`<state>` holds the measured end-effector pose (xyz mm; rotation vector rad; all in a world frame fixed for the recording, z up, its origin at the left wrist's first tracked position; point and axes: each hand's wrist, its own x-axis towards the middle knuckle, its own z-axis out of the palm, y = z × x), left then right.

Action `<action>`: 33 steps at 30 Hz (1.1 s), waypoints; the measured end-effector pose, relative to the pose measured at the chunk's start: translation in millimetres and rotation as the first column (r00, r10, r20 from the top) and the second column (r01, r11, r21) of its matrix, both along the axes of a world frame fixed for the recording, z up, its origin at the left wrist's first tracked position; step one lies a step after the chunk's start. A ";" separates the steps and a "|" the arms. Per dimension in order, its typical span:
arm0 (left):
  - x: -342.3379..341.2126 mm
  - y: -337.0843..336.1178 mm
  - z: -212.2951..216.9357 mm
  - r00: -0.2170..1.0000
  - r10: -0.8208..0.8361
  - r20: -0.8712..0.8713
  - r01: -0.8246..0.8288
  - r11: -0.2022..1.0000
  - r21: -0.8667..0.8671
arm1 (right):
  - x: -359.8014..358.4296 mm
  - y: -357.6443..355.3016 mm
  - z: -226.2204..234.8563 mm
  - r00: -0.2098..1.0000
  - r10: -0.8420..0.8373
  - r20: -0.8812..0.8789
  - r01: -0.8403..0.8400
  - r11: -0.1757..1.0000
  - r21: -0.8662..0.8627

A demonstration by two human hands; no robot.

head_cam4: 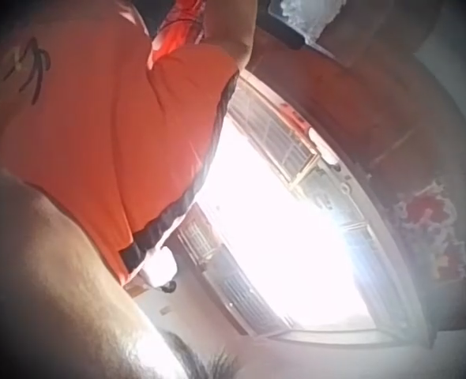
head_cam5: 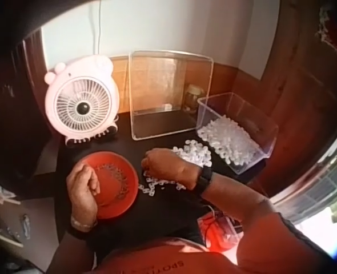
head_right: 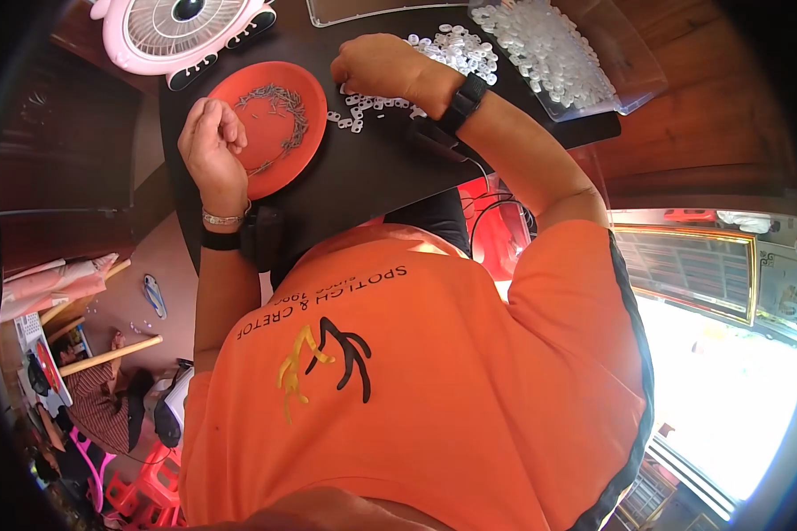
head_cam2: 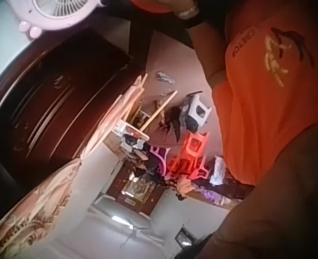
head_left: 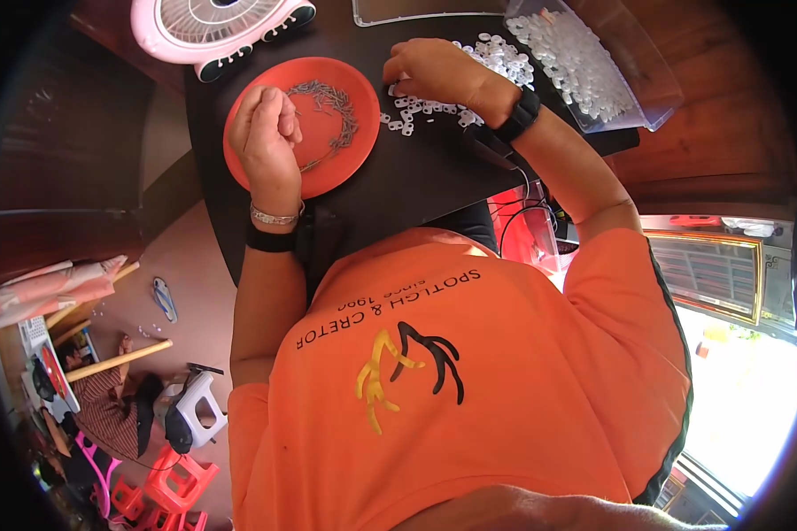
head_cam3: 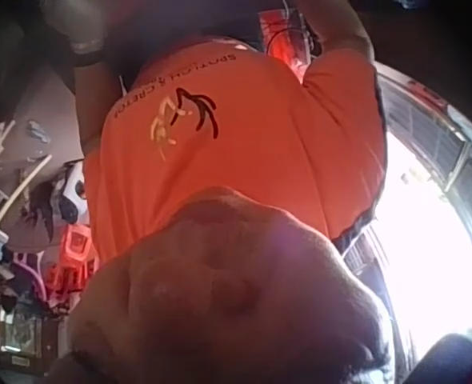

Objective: Picking up small white plastic components from a container and placing them onto a red plate for assembly or sorting.

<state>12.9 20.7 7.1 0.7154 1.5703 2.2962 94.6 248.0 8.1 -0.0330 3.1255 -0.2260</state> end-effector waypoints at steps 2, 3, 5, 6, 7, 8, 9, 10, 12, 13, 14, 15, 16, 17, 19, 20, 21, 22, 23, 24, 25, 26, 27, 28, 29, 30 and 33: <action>0.9 -1.1 1.4 1.000 0.009 0.001 -0.009 1.000 -0.018 | -1.1 2.1 -5.1 0.999 0.014 -0.030 -0.014 1.000 -0.004; 1.2 -1.7 2.0 1.000 0.002 0.000 -0.002 1.000 -0.021 | -1.5 3.0 -7.2 0.998 0.023 -0.062 -0.023 1.000 -0.007; 1.4 -2.0 2.2 1.000 -0.007 0.000 0.007 1.000 -0.024 | -2.8 1.4 -5.2 1.000 0.006 -0.026 -0.007 1.000 -0.026; 1.6 -2.1 2.0 1.000 -0.008 -0.001 0.008 1.000 -0.028 | -2.9 0.8 -4.6 1.000 -0.010 0.009 0.010 0.999 -0.045; 1.4 -1.4 2.0 1.000 -0.009 -0.004 0.009 0.999 -0.031 | -2.7 1.5 -5.1 1.000 -0.011 0.009 0.011 0.999 -0.044; 0.9 -1.1 1.5 1.000 -0.009 -0.004 0.009 1.000 -0.030 | -2.2 2.5 -6.1 1.000 -0.011 0.018 0.012 0.999 -0.045; 0.2 -1.0 0.6 1.000 -0.011 -0.006 0.010 0.999 -0.031 | -1.6 2.9 -6.6 1.000 -0.011 0.027 0.012 0.999 -0.046; -0.3 -1.2 0.1 1.000 -0.012 -0.008 0.012 0.999 -0.033 | -1.0 2.1 -5.8 1.000 -0.011 0.027 0.012 0.999 -0.046; -0.4 -1.3 0.9 1.000 -0.009 0.006 0.009 1.000 -0.030 | 0.5 -0.1 -3.6 1.000 -0.005 0.001 0.006 0.999 -0.045; -0.9 -1.7 1.1 1.000 -0.006 0.018 0.006 1.000 -0.028 | 0.7 -1.7 -3.5 1.000 -0.004 0.000 0.005 0.999 -0.046; -1.5 -2.1 0.8 1.000 -0.005 0.018 0.005 1.000 -0.029 | 0.7 -3.4 -3.5 1.000 -0.007 -0.011 0.007 0.999 -0.053; -2.2 -2.5 0.3 1.000 0.003 0.025 -0.002 0.999 -0.040 | 0.8 -4.8 -3.8 1.000 -0.011 -0.023 0.009 0.998 -0.060; -2.8 -2.2 1.3 0.999 0.010 0.031 -0.008 0.999 -0.051 | 1.1 -2.5 -6.1 1.000 -0.011 -0.025 0.010 0.998 -0.061; -3.3 -1.8 1.7 1.000 0.009 0.029 -0.007 0.999 -0.052 | 1.4 1.5 -10.8 0.990 0.015 -0.143 -0.030 0.994 -0.106; -5.1 -2.0 -0.4 0.999 -0.007 0.038 0.009 0.999 -0.048 | 0.1 -1.8 -7.2 0.965 0.039 -0.261 -0.080 0.986 -0.149; -6.0 -2.8 -2.1 0.999 -0.003 0.039 0.005 0.999 -0.050 | -0.8 -12.8 6.4 0.972 -0.059 -0.228 -0.025 0.937 -0.348; -6.9 -3.7 -3.5 1.000 -0.013 0.003 0.013 0.994 -0.109 | -4.1 -20.9 12.6 0.973 -0.149 -0.176 0.033 0.846 -0.533; -5.9 -2.3 -2.8 0.999 -0.036 -0.034 0.030 0.986 -0.165 | -9.3 -20.8 7.1 0.963 -0.161 -0.218 -0.036 0.720 -0.693; -4.9 -1.4 -3.5 0.999 -0.038 -0.036 0.031 0.985 -0.169 | -15.4 -29.2 9.0 0.962 -0.163 -0.219 -0.037 0.718 -0.695; -3.3 0.0 -4.2 0.996 -0.084 -0.022 0.079 0.981 -0.178 | -22.1 -39.2 12.1 0.961 -0.149 -0.232 -0.125 0.516 -0.847; -2.7 1.2 -5.0 0.991 -0.131 -0.008 0.127 0.975 -0.184 | -28.2 -48.8 14.3 0.959 -0.139 -0.249 -0.203 0.279 -0.939; -4.7 0.4 -7.2 0.984 -0.177 -0.019 0.171 0.969 -0.181 | -34.1 -57.3 9.9 0.942 -0.181 -0.284 -0.218 0.314 -0.924; -4.8 0.1 -8.5 0.985 -0.174 -0.021 0.167 0.968 -0.186 | -39.1 -65.4 5.7 0.922 -0.220 -0.319 -0.231 0.349 -0.908; -4.6 0.6 -10.0 0.982 -0.190 -0.002 0.187 0.970 -0.154 | -40.8 -74.2 6.0 0.939 -0.237 -0.247 -0.204 0.194 -0.960; -5.0 0.9 -11.0 0.978 -0.206 0.017 0.206 0.971 -0.122 | -40.0 -80.3 7.7 0.939 -0.239 -0.247 -0.204 0.189 -0.961; -6.2 0.9 -11.5 0.978 -0.206 0.018 0.206 0.970 -0.127 | -39.1 -85.5 9.8 0.923 -0.306 -0.235 -0.178 0.202 -0.963; -10.1 0.6 -10.2 0.984 -0.175 0.044 0.178 0.982 -0.070 | -43.0 -91.7 7.0 0.879 -0.386 -0.282 -0.224 0.188 -0.956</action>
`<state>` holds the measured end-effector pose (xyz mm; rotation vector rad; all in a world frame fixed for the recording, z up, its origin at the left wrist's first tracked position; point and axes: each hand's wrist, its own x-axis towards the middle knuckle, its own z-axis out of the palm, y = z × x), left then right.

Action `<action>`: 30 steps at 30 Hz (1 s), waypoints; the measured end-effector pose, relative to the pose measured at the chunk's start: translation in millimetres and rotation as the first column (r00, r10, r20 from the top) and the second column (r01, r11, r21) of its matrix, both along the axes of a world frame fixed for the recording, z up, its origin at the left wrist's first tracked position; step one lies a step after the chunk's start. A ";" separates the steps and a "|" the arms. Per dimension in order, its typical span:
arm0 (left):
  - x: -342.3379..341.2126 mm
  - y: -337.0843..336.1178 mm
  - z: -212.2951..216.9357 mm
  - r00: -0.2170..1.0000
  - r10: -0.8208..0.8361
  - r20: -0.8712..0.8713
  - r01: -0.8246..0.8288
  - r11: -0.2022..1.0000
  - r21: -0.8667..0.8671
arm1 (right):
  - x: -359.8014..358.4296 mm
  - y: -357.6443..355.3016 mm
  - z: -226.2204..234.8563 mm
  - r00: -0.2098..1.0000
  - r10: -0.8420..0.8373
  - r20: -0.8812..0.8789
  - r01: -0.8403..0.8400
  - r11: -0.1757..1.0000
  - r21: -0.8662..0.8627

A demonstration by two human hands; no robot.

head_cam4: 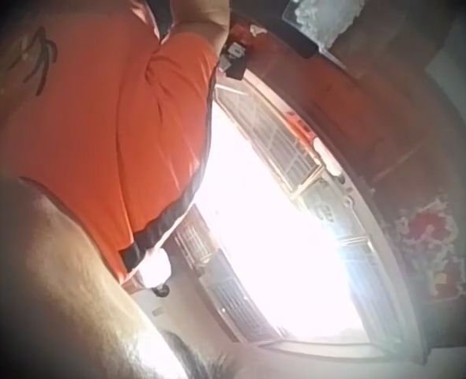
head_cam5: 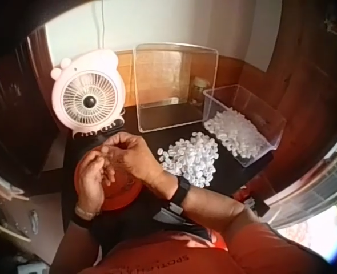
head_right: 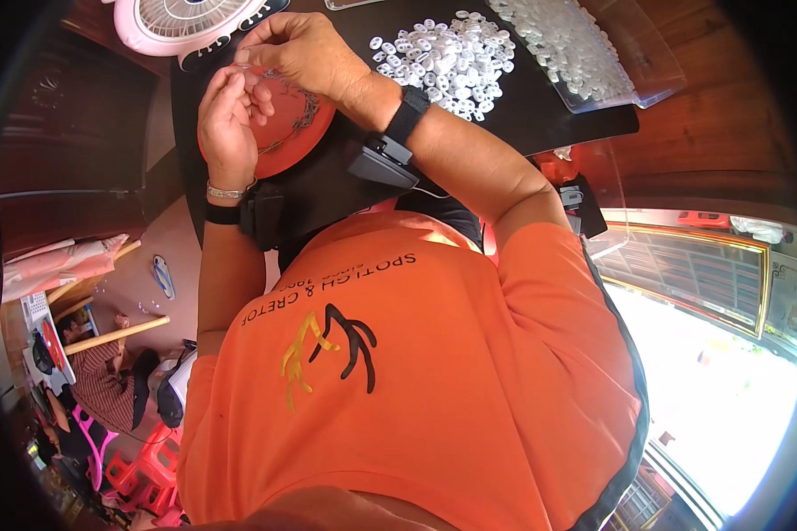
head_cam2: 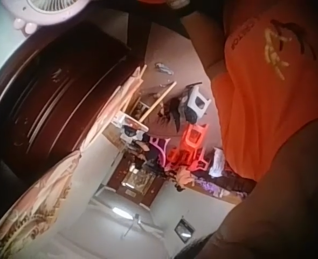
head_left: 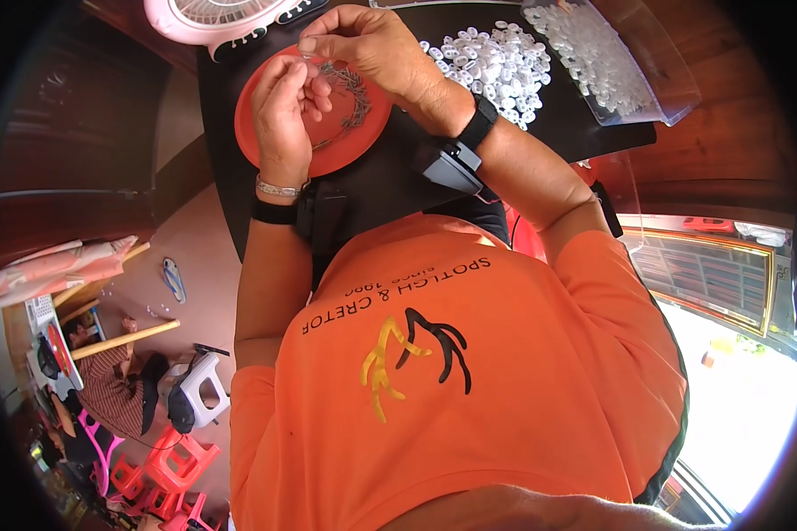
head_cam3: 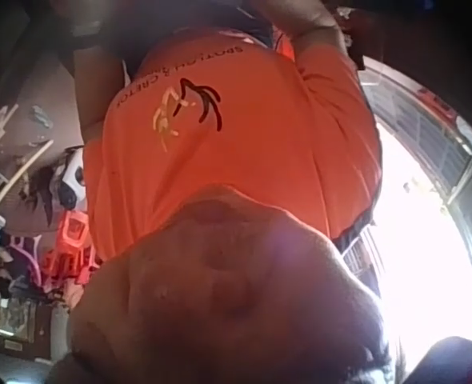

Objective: Picking up small white plastic components from a container and placing them onto a red plate for assembly or sorting.

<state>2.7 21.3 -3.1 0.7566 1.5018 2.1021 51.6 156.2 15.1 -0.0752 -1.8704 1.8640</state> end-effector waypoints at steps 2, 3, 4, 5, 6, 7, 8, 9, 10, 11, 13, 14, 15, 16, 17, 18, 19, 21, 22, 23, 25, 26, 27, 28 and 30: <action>-1.2 -1.1 0.3 1.000 -0.027 0.010 0.028 0.999 -0.020 | 3.1 -5.2 3.4 0.999 0.046 0.020 -0.043 0.991 -0.130; -0.8 -1.0 -0.1 1.000 -0.022 0.013 0.022 1.000 -0.022 | 2.9 -7.6 2.8 0.998 0.052 0.023 -0.048 0.990 -0.132; 0.3 0.3 -0.1 1.000 -0.012 0.008 0.012 1.000 0.004 | 2.8 -9.7 2.2 0.997 0.067 0.048 -0.059 0.988 -0.142; 0.7 1.0 -0.6 1.000 -0.002 0.003 0.002 1.000 0.030 | 2.4 -10.9 1.5 0.994 0.082 0.073 -0.071 0.986 -0.152; 0.0 1.2 -1.8 1.000 0.000 0.004 0.000 1.000 0.028 | 2.1 -10.9 -0.4 0.994 0.085 0.074 -0.073 0.985 -0.154; -1.1 0.8 -2.6 1.000 -0.003 -0.024 0.005 0.998 0.055 | 1.8 -10.6 -2.4 0.993 0.101 0.055 -0.091 0.981 -0.173; -2.0 0.4 -3.0 0.999 -0.007 -0.053 0.011 0.997 0.082 | 1.6 -10.0 -3.5 0.993 0.117 0.035 -0.108 0.975 -0.192; -2.1 0.3 -2.8 0.999 -0.004 -0.054 0.008 0.997 0.081 | 1.6 -9.1 -3.4 0.992 0.120 0.034 -0.112 0.975 -0.193; -1.9 0.1 -3.2 0.999 0.022 -0.038 -0.019 0.997 0.080 | 1.4 -8.2 -4.0 0.998 0.050 0.045 -0.046 0.995 -0.084; -2.1 -0.5 -3.6 0.999 0.047 -0.023 -0.045 0.996 0.079 | 1.7 -7.4 -4.4 0.999 -0.022 0.047 0.021 0.999 0.028; -2.4 -1.5 -4.5 0.998 0.068 -0.015 -0.067 0.996 0.066 | 4.3 -4.4 -1.9 0.994 -0.016 0.106 0.007 0.997 0.080; -2.3 -1.3 -4.8 0.996 0.085 -0.008 -0.085 0.995 0.055 | 5.8 -2.5 -0.1 0.986 -0.017 0.165 -0.005 0.991 0.132; -2.2 -0.8 -4.9 0.996 0.086 -0.007 -0.085 0.995 0.056 | 6.3 -0.6 1.0 0.986 -0.016 0.166 -0.006 0.991 0.133; -2.1 -0.5 -5.0 0.995 0.102 -0.004 -0.102 0.994 0.044 | 6.1 0.8 2.8 0.971 0.000 0.240 -0.041 0.985 0.165; -2.0 -0.1 -5.1 0.993 0.118 -0.002 -0.118 0.993 0.032 | 6.5 1.5 5.6 0.950 0.014 0.313 -0.079 0.978 0.195; -2.1 0.3 -5.1 0.993 0.120 -0.002 -0.120 0.992 0.032 | 8.5 2.6 10.0 0.949 0.016 0.313 -0.081 0.977 0.195; -2.4 0.6 -4.7 0.994 0.111 0.003 -0.111 0.993 0.033 | 12.2 0.8 20.9 0.954 0.122 0.275 -0.161 0.979 0.125; -2.9 0.1 -4.7 0.995 0.104 0.009 -0.105 0.994 0.035 | 12.7 -1.1 26.0 0.947 0.227 0.230 -0.246 0.967 0.059; -2.8 0.2 -4.5 0.995 0.101 -0.006 -0.101 0.994 0.047 | 11.3 -0.3 24.7 0.949 0.247 0.197 -0.260 0.965 0.044; -2.7 0.2 -4.4 0.995 0.099 -0.021 -0.097 0.993 0.060 | 9.8 0.9 23.0 0.950 0.267 0.163 -0.275 0.961 0.031; -2.1 -0.5 -2.2 0.993 0.114 -0.014 -0.113 0.992 0.064 | 6.1 8.6 16.0 0.958 0.252 0.139 -0.271 0.952 0.140; -2.0 -1.0 -1.2 0.992 0.128 -0.007 -0.127 0.990 0.068 | 4.8 12.6 13.1 0.964 0.240 0.113 -0.261 0.933 0.247; -3.8 -1.9 -1.2 0.992 0.129 -0.007 -0.128 0.989 0.069 | 4.4 16.3 10.8 0.964 0.240 0.113 -0.262 0.933 0.248; -6.4 -3.6 -1.2 0.989 0.148 -0.005 -0.147 0.986 0.079 | 4.4 19.0 8.9 0.970 0.064 0.236 -0.191 0.802 0.566; -6.9 -5.1 -0.8 0.982 0.188 0.019 -0.189 0.979 0.078 | 2.1 21.6 0.9 0.949 -0.140 0.284 -0.161 0.556 0.815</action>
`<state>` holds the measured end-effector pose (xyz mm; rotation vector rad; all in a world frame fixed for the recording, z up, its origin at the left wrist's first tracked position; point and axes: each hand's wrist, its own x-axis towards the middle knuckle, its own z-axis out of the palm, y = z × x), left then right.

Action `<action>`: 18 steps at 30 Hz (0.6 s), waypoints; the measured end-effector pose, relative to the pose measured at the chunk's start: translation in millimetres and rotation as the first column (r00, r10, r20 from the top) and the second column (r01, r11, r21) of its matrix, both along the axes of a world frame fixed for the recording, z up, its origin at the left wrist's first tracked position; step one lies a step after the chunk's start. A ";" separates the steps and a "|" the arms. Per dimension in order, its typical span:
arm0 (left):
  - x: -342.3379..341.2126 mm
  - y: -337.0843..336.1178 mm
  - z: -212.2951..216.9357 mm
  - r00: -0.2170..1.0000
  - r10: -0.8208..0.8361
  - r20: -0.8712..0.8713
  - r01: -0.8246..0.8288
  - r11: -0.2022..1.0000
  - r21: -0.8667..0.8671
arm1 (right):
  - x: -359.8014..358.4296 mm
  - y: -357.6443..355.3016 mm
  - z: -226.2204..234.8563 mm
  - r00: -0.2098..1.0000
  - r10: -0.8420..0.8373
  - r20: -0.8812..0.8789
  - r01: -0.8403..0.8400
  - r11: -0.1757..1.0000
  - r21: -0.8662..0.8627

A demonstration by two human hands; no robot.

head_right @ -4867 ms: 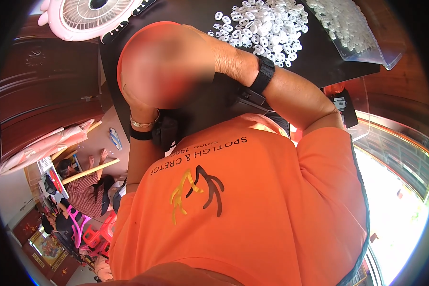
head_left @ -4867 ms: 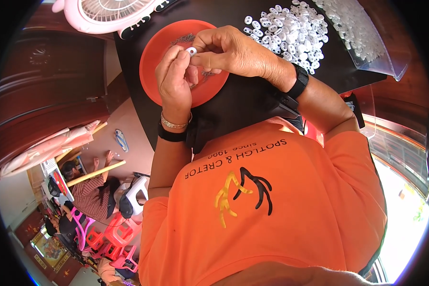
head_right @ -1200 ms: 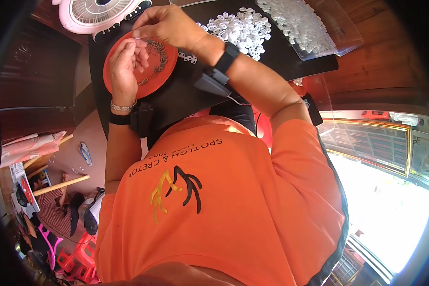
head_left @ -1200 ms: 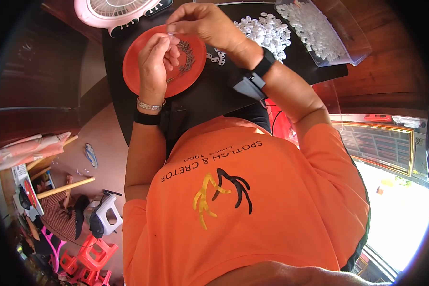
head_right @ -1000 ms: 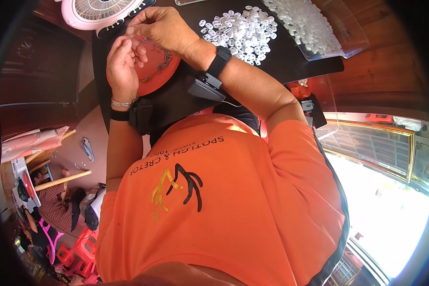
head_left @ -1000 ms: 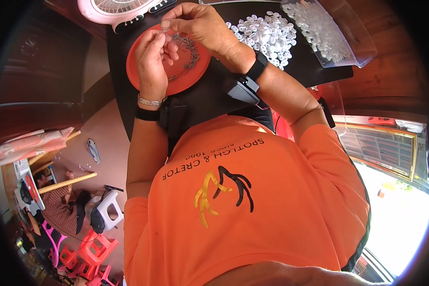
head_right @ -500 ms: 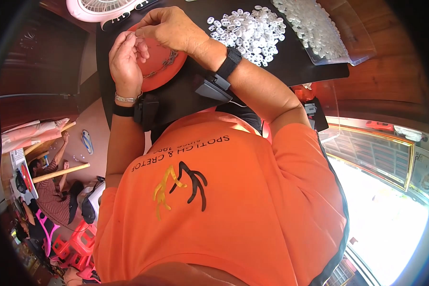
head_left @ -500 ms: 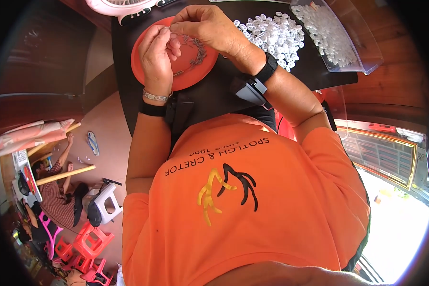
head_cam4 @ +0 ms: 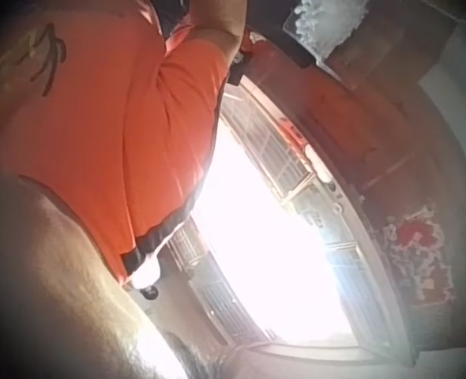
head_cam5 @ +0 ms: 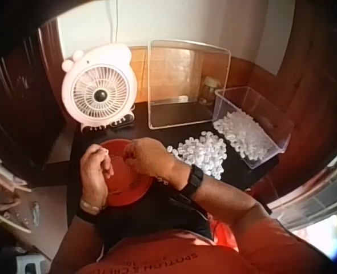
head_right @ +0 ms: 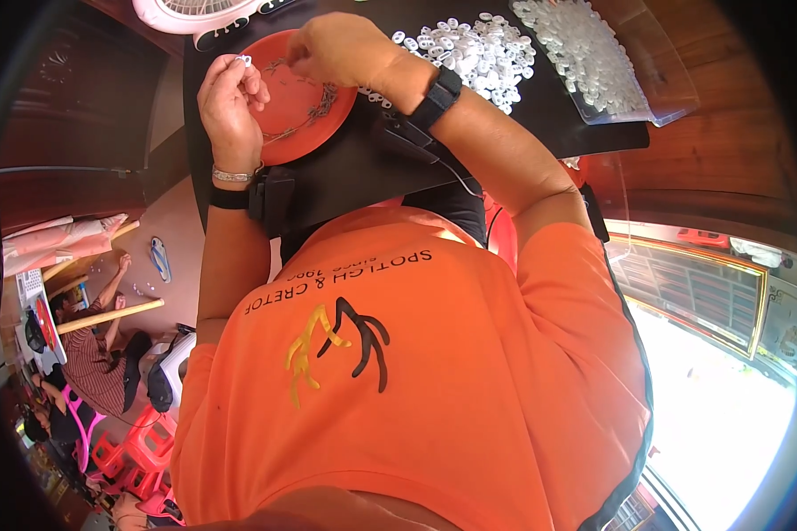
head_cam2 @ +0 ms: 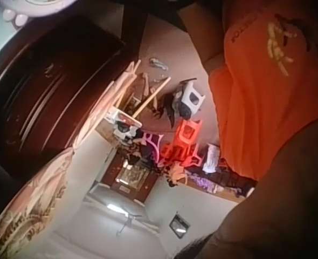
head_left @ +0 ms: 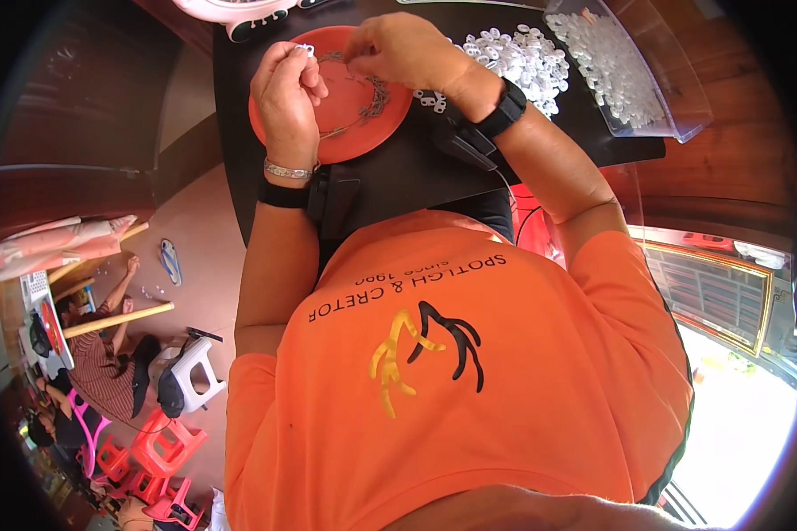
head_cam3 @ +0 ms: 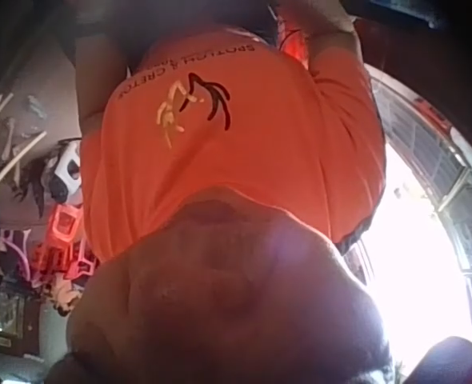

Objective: Picking up small white plastic components from a container and placing them onto a red plate for assembly or sorting.

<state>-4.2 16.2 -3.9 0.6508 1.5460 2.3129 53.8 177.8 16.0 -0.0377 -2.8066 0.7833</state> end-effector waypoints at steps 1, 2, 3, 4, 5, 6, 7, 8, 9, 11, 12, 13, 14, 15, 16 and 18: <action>0.6 0.7 0.5 1.000 0.000 0.000 0.000 1.000 0.002 | -0.4 0.8 -5.9 0.999 0.014 0.049 -0.018 0.996 0.085; 0.9 1.2 0.8 1.000 -0.001 0.019 0.001 1.000 0.004 | -0.6 1.5 -10.9 0.995 0.023 0.098 -0.040 0.985 0.169; 1.1 1.6 0.9 0.999 -0.003 0.037 0.002 1.000 0.006 | -1.1 2.3 -15.0 0.995 0.023 0.099 -0.040 0.985 0.171; 0.4 0.9 0.1 0.999 -0.001 0.038 0.000 1.000 0.006 | -2.4 0.4 -16.7 0.994 0.009 0.113 -0.034 0.974 0.222; -0.5 0.2 -1.0 0.999 -0.012 0.030 0.012 1.000 -0.002 | -3.7 -1.2 -17.5 0.992 -0.006 0.126 -0.028 0.961 0.273; -1.2 -0.3 -1.8 0.999 -0.023 0.022 0.023 1.000 -0.010 | -4.4 -2.4 -17.4 0.992 -0.005 0.126 -0.030 0.962 0.273; -1.7 -0.7 -2.1 0.999 -0.022 0.023 0.022 1.000 -0.011 | -4.1 -6.0 -13.7 0.989 0.000 0.147 -0.046 0.949 0.311; -2.3 -1.1 -2.1 0.999 -0.018 0.030 0.018 1.000 -0.011 | -4.7 -8.6 -12.0 0.986 0.003 0.168 -0.062 0.935 0.348; -2.8 -1.5 -2.0 0.999 -0.014 0.037 0.015 1.000 -0.012 | -7.1 -9.5 -13.2 0.986 0.004 0.169 -0.064 0.936 0.347; -1.5 -1.3 -0.7 1.000 -0.009 0.028 0.009 1.000 -0.012 | -11.2 -9.7 -16.5 0.976 -0.015 0.219 -0.085 0.895 0.437; -1.0 -1.1 -0.3 1.000 -0.005 0.018 0.005 1.000 -0.011 | -11.4 -10.6 -18.0 0.975 -0.014 0.220 -0.085 0.896 0.436; -0.9 -0.8 -0.3 1.000 -0.003 0.019 0.004 1.000 -0.012 | -11.5 -11.6 -19.6 0.979 -0.005 0.204 -0.091 0.883 0.460; -1.1 -0.3 -0.3 1.000 0.000 0.020 0.000 1.000 -0.016 | -11.4 -12.2 -21.3 0.982 0.004 0.188 -0.096 0.870 0.484; -1.4 -0.1 -0.2 1.000 0.004 0.020 -0.003 1.000 -0.019 | -11.1 -12.3 -23.1 0.982 0.004 0.188 -0.096 0.870 0.483; -1.4 0.2 0.1 1.000 0.001 0.018 -0.001 1.000 -0.020 | -10.1 -11.5 -24.8 0.986 0.043 0.163 -0.120 0.859 0.498; -1.2 0.8 1.1 0.999 -0.031 0.014 0.032 0.998 -0.047 | -6.6 -9.1 -28.7 0.988 0.078 0.134 -0.137 0.848 0.513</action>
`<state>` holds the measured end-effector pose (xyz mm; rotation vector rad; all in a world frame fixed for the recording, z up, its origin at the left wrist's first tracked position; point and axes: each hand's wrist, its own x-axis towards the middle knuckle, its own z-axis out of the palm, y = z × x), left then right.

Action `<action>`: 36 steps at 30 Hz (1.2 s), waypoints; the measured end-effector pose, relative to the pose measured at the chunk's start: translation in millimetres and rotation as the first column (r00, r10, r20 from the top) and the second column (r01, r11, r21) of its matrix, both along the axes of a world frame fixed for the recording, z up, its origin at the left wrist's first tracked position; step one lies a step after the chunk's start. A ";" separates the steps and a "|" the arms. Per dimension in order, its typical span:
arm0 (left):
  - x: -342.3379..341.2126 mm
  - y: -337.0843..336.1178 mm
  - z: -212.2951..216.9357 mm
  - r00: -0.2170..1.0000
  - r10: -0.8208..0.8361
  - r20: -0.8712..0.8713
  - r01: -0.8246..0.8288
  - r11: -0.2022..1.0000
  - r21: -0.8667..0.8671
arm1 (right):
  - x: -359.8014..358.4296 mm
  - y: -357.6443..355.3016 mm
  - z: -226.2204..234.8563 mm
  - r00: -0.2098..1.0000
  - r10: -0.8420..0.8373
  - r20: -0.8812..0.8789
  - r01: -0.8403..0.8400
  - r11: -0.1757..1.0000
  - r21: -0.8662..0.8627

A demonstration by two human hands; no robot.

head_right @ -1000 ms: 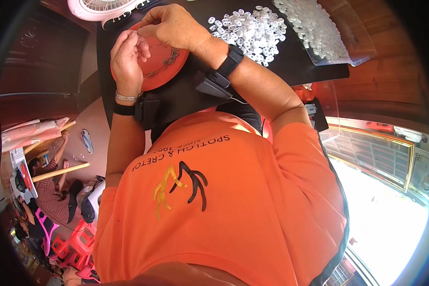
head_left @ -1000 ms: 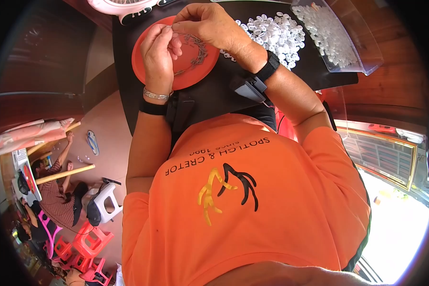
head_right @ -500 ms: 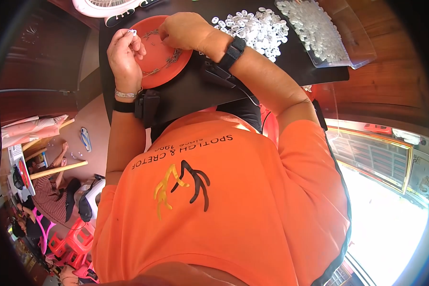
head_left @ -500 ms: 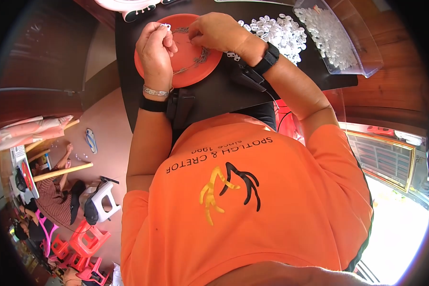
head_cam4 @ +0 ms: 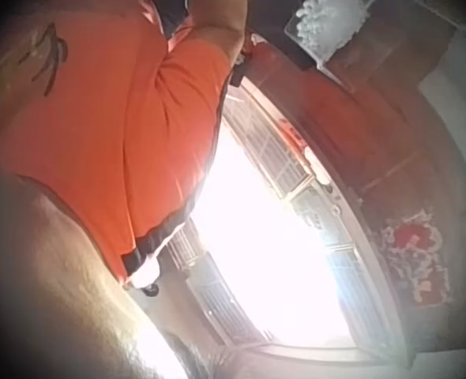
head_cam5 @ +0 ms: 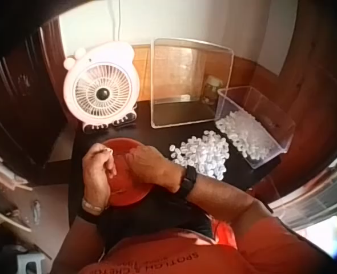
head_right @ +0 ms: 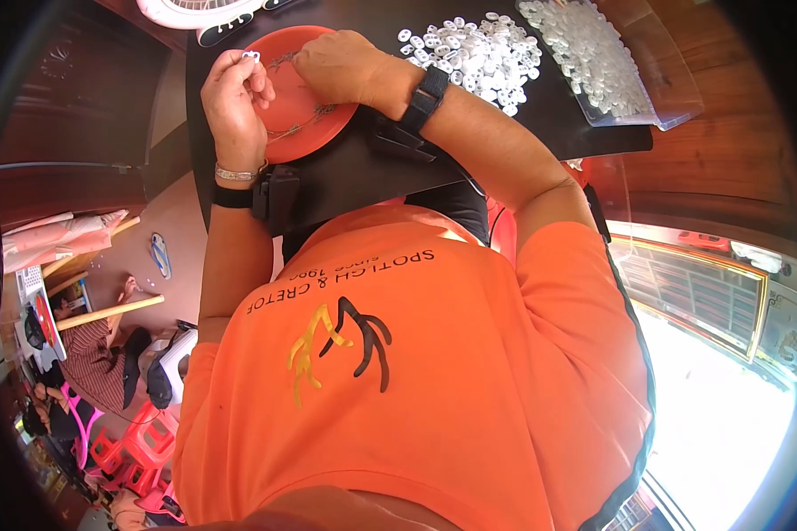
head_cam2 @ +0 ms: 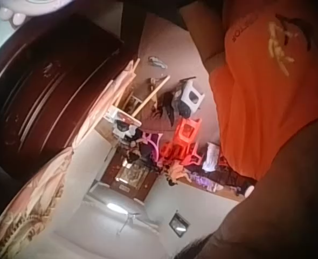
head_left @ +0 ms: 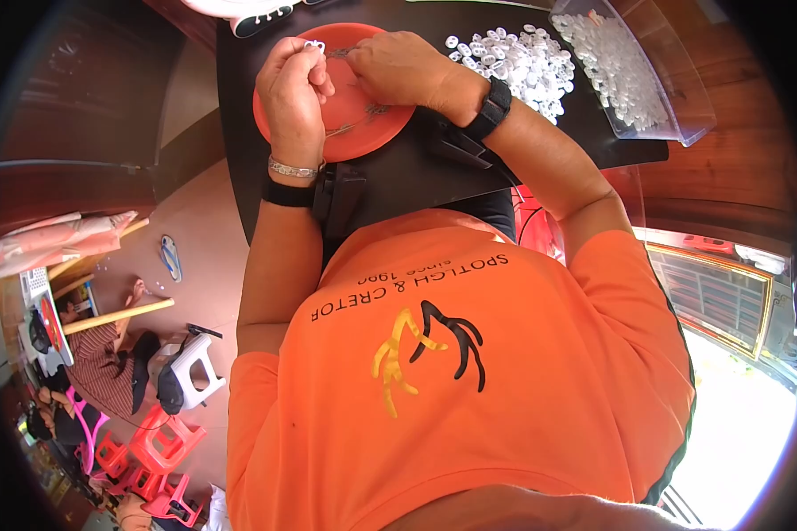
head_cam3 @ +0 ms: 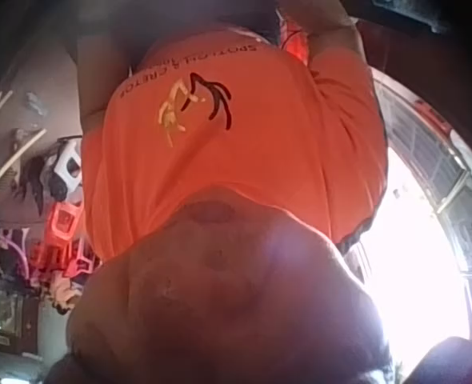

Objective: Picking up small white plastic components from a container and placing them onto a red plate for assembly or sorting.

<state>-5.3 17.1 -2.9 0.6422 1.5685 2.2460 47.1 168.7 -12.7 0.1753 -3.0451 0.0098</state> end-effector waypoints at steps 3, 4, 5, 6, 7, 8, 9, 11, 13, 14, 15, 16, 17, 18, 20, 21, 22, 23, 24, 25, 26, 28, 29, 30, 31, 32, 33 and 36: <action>5.8 1.0 4.0 0.999 -0.040 -0.014 0.040 0.999 0.002 | 5.2 7.7 2.7 0.982 0.014 -0.188 -0.041 0.989 -0.140; 7.6 1.0 3.6 0.998 -0.051 -0.029 0.051 0.999 -0.001 | 9.1 9.8 10.1 0.971 -0.015 -0.240 -0.060 0.951 -0.303; 10.3 0.6 4.6 0.998 -0.062 -0.032 0.062 0.998 0.006 | 12.9 11.3 18.2 0.957 -0.051 -0.285 -0.089 0.885 -0.457; 12.4 0.3 5.4 0.997 -0.073 -0.035 0.074 0.997 0.012 | 14.8 12.8 27.9 0.975 -0.099 -0.200 -0.028 0.834 -0.552; 14.3 1.0 4.5 0.995 -0.076 -0.063 0.076 0.997 -0.004 | 16.6 16.5 27.8 0.972 -0.108 -0.209 -0.026 0.833 -0.552; 16.0 1.4 5.0 0.992 -0.084 -0.091 0.082 0.996 -0.028 | 17.9 20.0 25.7 0.969 -0.126 -0.211 -0.088 0.625 -0.776; 17.7 1.9 6.0 0.989 -0.091 -0.118 0.086 0.995 -0.053 | 18.3 22.8 25.1 0.967 -0.142 -0.211 -0.148 0.357 -0.922; 20.7 2.6 6.7 0.987 -0.087 -0.134 0.077 0.994 -0.078 | 21.6 22.6 30.8 0.967 -0.171 -0.190 -0.136 0.285 -0.949; 20.8 3.7 6.0 0.987 -0.085 -0.139 0.074 0.994 -0.085 | 20.6 29.8 27.6 0.990 -0.023 -0.141 -0.137 0.119 -0.983; 21.2 4.1 6.1 0.986 -0.088 -0.143 0.076 0.993 -0.089 | 21.2 29.9 27.4 0.989 -0.026 -0.144 -0.140 0.115 -0.983; 21.7 4.3 6.2 0.986 -0.088 -0.138 0.076 0.993 -0.094 | 23.3 28.3 27.8 0.992 -0.031 -0.124 -0.122 0.076 -0.990; 21.6 4.3 6.4 0.988 -0.085 -0.131 0.072 0.992 -0.102 | 24.1 25.8 28.8 0.994 -0.030 -0.102 -0.101 0.032 -0.994; 21.6 4.4 6.6 0.988 -0.083 -0.132 0.069 0.992 -0.109 | 24.7 23.4 30.0 0.994 -0.028 -0.103 -0.102 0.024 -0.995; 21.6 4.5 6.8 0.986 -0.080 -0.145 0.063 0.991 -0.121 | 25.3 20.7 31.4 0.996 -0.041 -0.082 -0.082 -0.005 -0.997; 23.2 4.5 6.6 0.984 -0.084 -0.159 0.063 0.989 -0.134 | 27.0 17.1 31.7 0.996 -0.059 -0.060 -0.062 -0.034 -0.997; 23.8 4.7 6.7 0.983 -0.090 -0.158 0.069 0.989 -0.134 | 26.9 16.1 31.1 0.997 -0.058 -0.053 -0.056 -0.048 -0.997; 24.2 4.4 6.8 0.983 -0.093 -0.157 0.072 0.988 -0.133 | 26.4 14.7 30.8 0.997 -0.053 -0.047 -0.050 -0.062 -0.997; 24.5 4.0 6.5 0.983 -0.092 -0.156 0.071 0.988 -0.137 | 26.9 13.0 32.5 0.998 -0.052 -0.046 -0.050 -0.066 -0.997; 24.8 3.5 6.1 0.983 -0.094 -0.158 0.072 0.988 -0.139 | 27.8 11.3 35.5 0.997 -0.064 -0.036 -0.042 -0.093 -0.995; 25.0 4.0 5.7 0.982 -0.098 -0.160 0.076 0.987 -0.141 | 28.6 10.0 36.8 0.997 -0.077 -0.026 -0.035 -0.119 -0.992; 25.5 4.9 5.4 0.982 -0.098 -0.159 0.075 0.987 -0.145 | 28.9 8.0 36.2 0.997 -0.077 -0.025 -0.035 -0.123 -0.992; 26.6 6.1 4.7 0.984 -0.114 -0.137 0.098 0.988 -0.118 | 28.6 4.7 34.3 0.996 -0.086 -0.027 -0.038 -0.122 -0.992; 26.1 5.9 4.1 0.984 -0.114 -0.135 0.098 0.988 -0.123 | 27.4 4.6 31.1 0.997 -0.072 -0.029 -0.037 -0.116 -0.993; 25.7 5.6 3.4 0.984 -0.117 -0.136 0.100 0.987 -0.127 | 26.9 4.1 29.0 0.997 -0.072 -0.027 -0.036 -0.121 -0.992; 25.4 5.8 2.6 0.983 -0.120 -0.136 0.102 0.986 -0.130 | 26.7 4.2 27.2 0.998 -0.059 -0.027 -0.034 -0.110 -0.993; 25.7 6.5 2.5 0.984 -0.120 -0.133 0.103 0.986 -0.133 | 26.4 4.2 25.6 0.999 -0.047 -0.027 -0.032 -0.099 -0.995; 26.4 7.5 3.2 0.986 -0.113 -0.124 0.097 0.988 -0.123 | 25.9 3.7 24.4 0.999 -0.048 -0.025 -0.030 -0.102 -0.994; 26.5 7.4 3.5 0.988 -0.109 -0.107 0.095 0.988 -0.122 | 24.8 2.2 21.6 0.998 -0.054 -0.008 -0.010 -0.045 -0.999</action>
